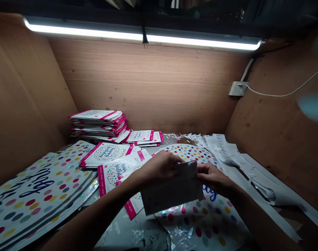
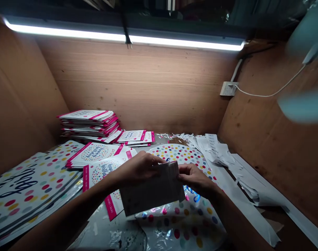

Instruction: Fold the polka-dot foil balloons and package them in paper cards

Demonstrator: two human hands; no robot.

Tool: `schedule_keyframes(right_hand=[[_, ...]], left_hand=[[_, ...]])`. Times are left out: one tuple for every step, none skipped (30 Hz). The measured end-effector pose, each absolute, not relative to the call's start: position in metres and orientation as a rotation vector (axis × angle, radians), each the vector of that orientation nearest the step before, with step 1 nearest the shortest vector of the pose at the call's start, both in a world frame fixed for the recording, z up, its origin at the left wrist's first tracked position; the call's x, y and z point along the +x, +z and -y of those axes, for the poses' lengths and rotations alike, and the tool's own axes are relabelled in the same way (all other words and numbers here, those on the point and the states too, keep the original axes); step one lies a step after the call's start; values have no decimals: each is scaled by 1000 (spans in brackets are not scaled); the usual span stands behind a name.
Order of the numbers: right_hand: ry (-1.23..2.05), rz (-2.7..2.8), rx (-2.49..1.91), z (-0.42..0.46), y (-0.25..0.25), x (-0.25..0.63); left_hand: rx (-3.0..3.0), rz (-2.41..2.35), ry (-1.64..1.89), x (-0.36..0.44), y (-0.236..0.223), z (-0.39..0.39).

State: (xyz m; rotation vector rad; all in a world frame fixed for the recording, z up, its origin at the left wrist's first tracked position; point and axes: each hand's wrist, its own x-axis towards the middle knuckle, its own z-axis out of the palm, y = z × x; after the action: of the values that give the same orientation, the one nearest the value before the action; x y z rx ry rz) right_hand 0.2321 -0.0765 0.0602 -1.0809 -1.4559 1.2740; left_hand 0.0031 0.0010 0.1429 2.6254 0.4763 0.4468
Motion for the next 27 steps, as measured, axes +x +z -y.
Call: schedule_keyframes(right_hand=[[1363,1368,-1023,74,56,235],[1380,1276,-1006,72,51,238],[1353,1195,-1020,70,47,240],[1311,1136,-1060,69,44,241],[1260,1110,-1122,69,41,242],[1184,1121,-1200,69,40,241],[1072,1172,-1281,70,39,240],[935,1254,-1355,71,40,239],[790,1349,-1412,73,40,238],[657,1440,-1447,74,41,236],[557,1518,-1465,75,41,234],[496,1580,-1477,77,41,232],[473,1627,-1488,78,41,231],[471,1668,-1500,79,41,230],[478,1707,-1510,79,41,229],[492,1749,-1520,80,40,229],[511,1793,-1532,80,39,229],[534,1843,-1541,81,38,230],[557,1896,-1550,81,37,230],[581,1947,-1560,81,36,229],[610,1996,-1570,81,34,229],[637,2042,-1580,82,32,227],[656,2081,-1589,83,30,224],[668,2111,-1600,83,27,221],[672,2133,-1613,84,25,217],[671,2149,-1626,85,22,214],[668,2159,-1633,86,20,210]], left_hand=[[2671,-459,438,-2,148,-3],[2714,-450,433,-6,152,-6],[2763,-458,435,-11,156,-12],[2826,-493,443,-15,159,-20],[2898,-574,470,-19,164,-31],[2971,-711,513,-22,168,-44],[3027,-908,559,-26,172,-59],[3051,-1136,600,-28,176,-76],[3035,-1355,613,-30,179,-94],[2985,-1545,593,-32,181,-112],[2936,-1658,557,-32,181,-129],[2891,-1727,505,-33,178,-143],[2851,-1761,443,-33,173,-153],[2820,-1767,379,-33,165,-160],[2791,-1766,316,-34,154,-162],[2766,-1755,259,-35,141,-159],[2747,-1733,210,-38,127,-153],[2735,-1702,167,-41,112,-144],[2723,-1670,119,-46,98,-133],[2704,-1644,61,-53,84,-121],[2669,-1638,-7,-59,73,-109],[2619,-1670,-58,-66,64,-100],[2573,-1719,-71,-72,58,-92],[2529,-1769,-54,-77,55,-87],[2490,-1787,-20,-80,53,-84],[2463,-1742,14,-83,54,-83],[2444,-1649,32,-84,56,-85]])
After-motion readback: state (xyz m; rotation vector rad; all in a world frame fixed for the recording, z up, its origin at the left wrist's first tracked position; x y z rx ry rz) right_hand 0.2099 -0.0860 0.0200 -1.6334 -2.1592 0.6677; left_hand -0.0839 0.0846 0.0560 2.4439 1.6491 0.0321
